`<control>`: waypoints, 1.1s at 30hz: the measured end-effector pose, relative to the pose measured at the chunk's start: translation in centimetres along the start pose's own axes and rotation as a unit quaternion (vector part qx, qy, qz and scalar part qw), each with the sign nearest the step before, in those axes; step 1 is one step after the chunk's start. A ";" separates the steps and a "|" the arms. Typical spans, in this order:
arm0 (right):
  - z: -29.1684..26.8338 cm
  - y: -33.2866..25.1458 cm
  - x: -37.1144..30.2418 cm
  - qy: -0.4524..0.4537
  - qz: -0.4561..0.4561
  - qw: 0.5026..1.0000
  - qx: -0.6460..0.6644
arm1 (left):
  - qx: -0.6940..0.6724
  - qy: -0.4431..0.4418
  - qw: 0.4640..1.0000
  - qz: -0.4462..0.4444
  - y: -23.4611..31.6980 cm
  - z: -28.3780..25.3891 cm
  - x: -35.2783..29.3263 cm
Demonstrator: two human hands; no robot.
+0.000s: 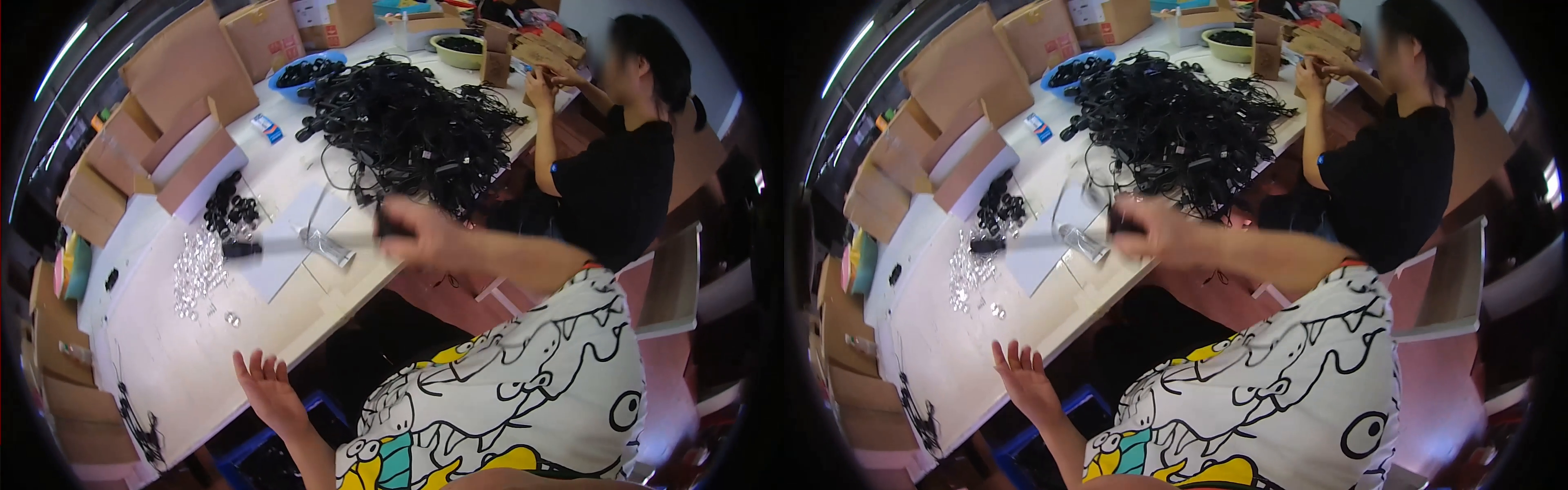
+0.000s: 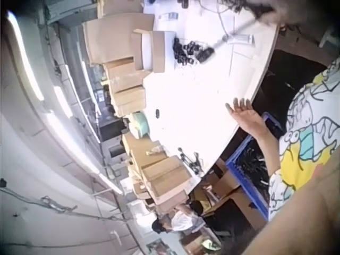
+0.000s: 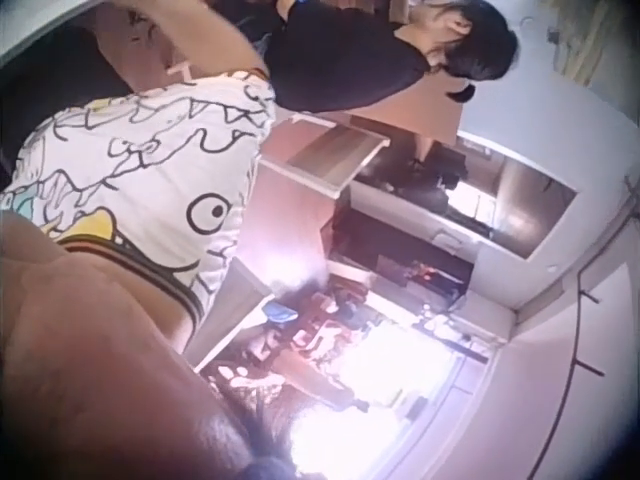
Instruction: The person assembles small electronic components by taking led lights, wires, and plastic housings from storage bins and joining them with glue from a tube.
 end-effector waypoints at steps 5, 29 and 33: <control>-14.6 -5.0 5.5 0.261 -0.078 0.926 -0.261 | 0.064 0.045 0.997 -0.013 -1.1 -5.1 -1.8; -28.8 3.4 16.2 0.088 -0.175 0.786 -0.587 | 0.369 -0.047 0.919 -0.135 -4.2 -7.4 -9.2; -3.9 -0.7 10.3 -0.148 -0.253 0.865 -0.408 | 0.628 -0.048 0.776 -0.038 -9.7 -12.3 -14.4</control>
Point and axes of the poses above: each hand's wrist, its own x-axis towards the middle knuckle, its own z-axis out of the palm, y = z × x, the point moved 5 cm from there along x, towards the middle knuckle, and after that the axes turned 13 degrees about x, right-handed, at the moved point
